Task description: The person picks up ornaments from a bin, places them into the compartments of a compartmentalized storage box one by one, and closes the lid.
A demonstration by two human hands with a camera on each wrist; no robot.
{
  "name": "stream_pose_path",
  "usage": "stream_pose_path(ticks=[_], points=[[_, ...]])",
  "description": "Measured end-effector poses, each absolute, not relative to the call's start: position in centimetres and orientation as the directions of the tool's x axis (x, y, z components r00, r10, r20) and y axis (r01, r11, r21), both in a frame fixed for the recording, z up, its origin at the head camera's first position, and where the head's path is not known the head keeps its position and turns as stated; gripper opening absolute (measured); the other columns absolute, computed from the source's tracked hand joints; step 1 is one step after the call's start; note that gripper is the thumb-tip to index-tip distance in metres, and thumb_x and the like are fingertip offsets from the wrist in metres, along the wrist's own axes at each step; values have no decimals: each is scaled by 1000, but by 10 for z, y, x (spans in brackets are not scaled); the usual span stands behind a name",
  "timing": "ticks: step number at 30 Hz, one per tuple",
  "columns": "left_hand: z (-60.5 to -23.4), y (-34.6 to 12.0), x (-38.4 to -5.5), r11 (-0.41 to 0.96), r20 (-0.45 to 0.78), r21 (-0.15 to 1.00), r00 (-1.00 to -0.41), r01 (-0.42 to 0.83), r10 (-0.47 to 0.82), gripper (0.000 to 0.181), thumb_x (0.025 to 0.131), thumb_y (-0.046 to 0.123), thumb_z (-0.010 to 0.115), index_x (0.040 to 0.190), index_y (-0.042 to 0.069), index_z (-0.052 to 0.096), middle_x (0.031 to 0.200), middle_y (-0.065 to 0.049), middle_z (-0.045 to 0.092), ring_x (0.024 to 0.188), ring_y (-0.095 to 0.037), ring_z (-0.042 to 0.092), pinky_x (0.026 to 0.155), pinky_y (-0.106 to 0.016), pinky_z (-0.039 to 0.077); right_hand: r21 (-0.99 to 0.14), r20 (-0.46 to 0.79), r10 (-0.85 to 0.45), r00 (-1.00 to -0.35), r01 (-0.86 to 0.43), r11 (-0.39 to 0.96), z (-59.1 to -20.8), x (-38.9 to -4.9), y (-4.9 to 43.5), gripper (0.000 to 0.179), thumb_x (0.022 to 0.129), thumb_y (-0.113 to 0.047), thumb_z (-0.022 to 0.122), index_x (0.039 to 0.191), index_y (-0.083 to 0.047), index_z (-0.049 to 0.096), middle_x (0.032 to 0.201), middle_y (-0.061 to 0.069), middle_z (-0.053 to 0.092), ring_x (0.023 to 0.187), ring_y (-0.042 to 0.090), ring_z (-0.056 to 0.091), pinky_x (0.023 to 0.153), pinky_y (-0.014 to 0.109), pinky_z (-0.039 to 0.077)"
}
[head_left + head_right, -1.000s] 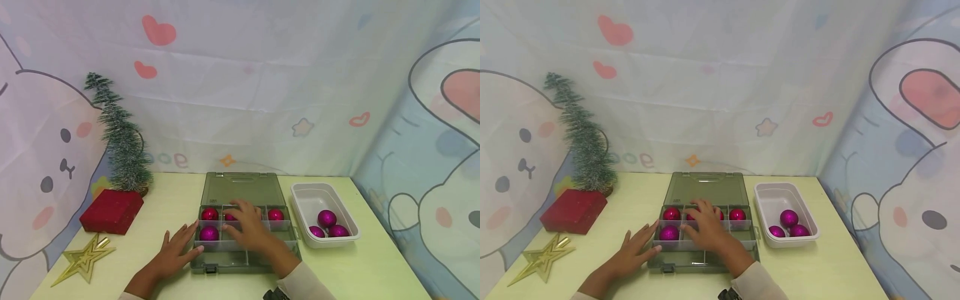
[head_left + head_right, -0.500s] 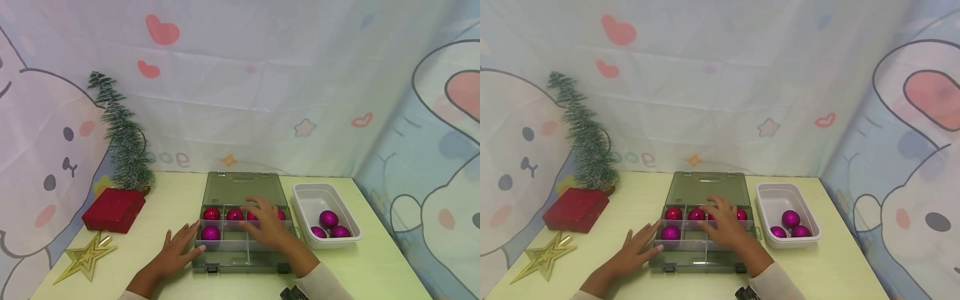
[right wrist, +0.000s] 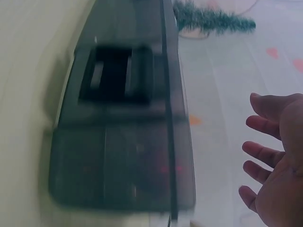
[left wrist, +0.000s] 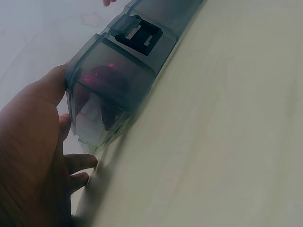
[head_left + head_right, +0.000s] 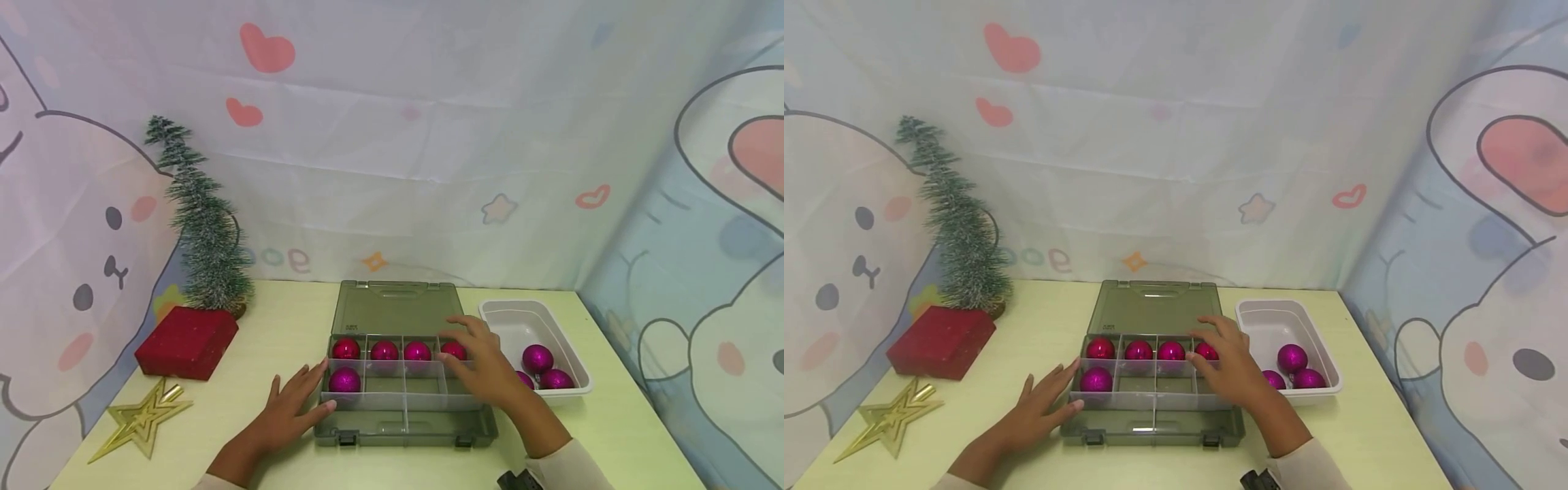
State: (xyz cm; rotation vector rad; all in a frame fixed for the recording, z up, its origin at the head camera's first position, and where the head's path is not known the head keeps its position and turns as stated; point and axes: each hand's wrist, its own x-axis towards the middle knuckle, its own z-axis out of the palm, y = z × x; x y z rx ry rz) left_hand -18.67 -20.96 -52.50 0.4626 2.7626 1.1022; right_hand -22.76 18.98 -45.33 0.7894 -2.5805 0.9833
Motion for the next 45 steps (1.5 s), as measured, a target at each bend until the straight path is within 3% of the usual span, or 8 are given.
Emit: stream_pose_path(ticks=[11, 15, 19, 21, 23, 27, 33, 45], points=[[-525, -209, -186, 684, -12, 692, -944, 231, 331, 83, 109, 52, 60, 177, 25, 21, 180, -15, 31, 170, -50, 14, 122, -85, -16, -497, 521, -289, -803, -561, 662, -460, -223, 244, 34, 97, -8, 81, 130, -5, 75, 144, 20, 64, 140, 48, 53, 106, 73, 38], [-525, -209, -187, 684, -10, 692, -944, 233, 331, 83, 109, 52, 60, 177, 26, 21, 181, -14, 31, 170, -50, 14, 122, -85, -16, -473, 573, -258, -778, -571, 671, -463, -224, 261, 33, 95, -3, 82, 127, -3, 76, 136, 16, 71, 130, 42, 60, 107, 35, 48], [-526, -209, -187, 685, -11, 691, -944, 231, 330, 83, 109, 53, 60, 177, 26, 21, 181, -13, 31, 170, -49, 14, 123, -84, -16, -492, 571, -215, -792, -540, 683, -465, -224, 276, 32, 94, -4, 82, 126, -3, 76, 130, 16, 75, 124, 40, 65, 103, 2, 37], [-526, -209, -187, 686, -9, 690, -944, 233, 329, 83, 109, 53, 60, 177, 26, 21, 181, -13, 31, 170, -49, 14, 123, -84, -16, -501, 553, -188, -812, -504, 703, -464, -224, 283, 32, 95, -6, 82, 127, -4, 76, 130, 17, 76, 126, 41, 66, 111, 11, 42], [-527, -209, -187, 685, -4, 689, -944, 237, 330, 83, 109, 53, 60, 177, 27, 21, 181, -13, 31, 170, -49, 14, 123, -84, -16, -512, 524, -162, -836, -461, 724, -463, -225, 290, 33, 96, -9, 82, 128, -5, 75, 132, 19, 75, 129, 43, 64, 115, 33, 47], [-528, -210, -188, 685, 5, 687, -944, 244, 331, 83, 109, 53, 60, 177, 27, 21, 181, -13, 32, 170, -49, 15, 122, -85, -16, -543, 442, -109, -890, -362, 758, -460, -224, 306, 36, 97, -11, 82, 131, -3, 73, 137, 24, 71, 138, 49, 56, 105, 70, 34], [-529, -211, -188, 687, 3, 686, -944, 242, 330, 83, 109, 53, 60, 177, 27, 21, 181, -12, 31, 170, -49, 15, 123, -84, -16, -536, 374, -73, -924, -280, 796, -460, -228, 325, 39, 97, -12, 82, 133, 0, 71, 142, 30, 67, 141, 55, 50, 96, 72, 26], [-529, -212, -188, 681, 4, 692, -944, 241, 331, 82, 109, 53, 61, 177, 27, 21, 181, -12, 31, 170, -49, 14, 123, -84, -17, -485, 241, -55, -969, -169, 858, -464, -242, 348, 50, 95, -26, 86, 136, -2, 72, 148, 34, 63, 143, 59, 48, 96, 77, 32]])
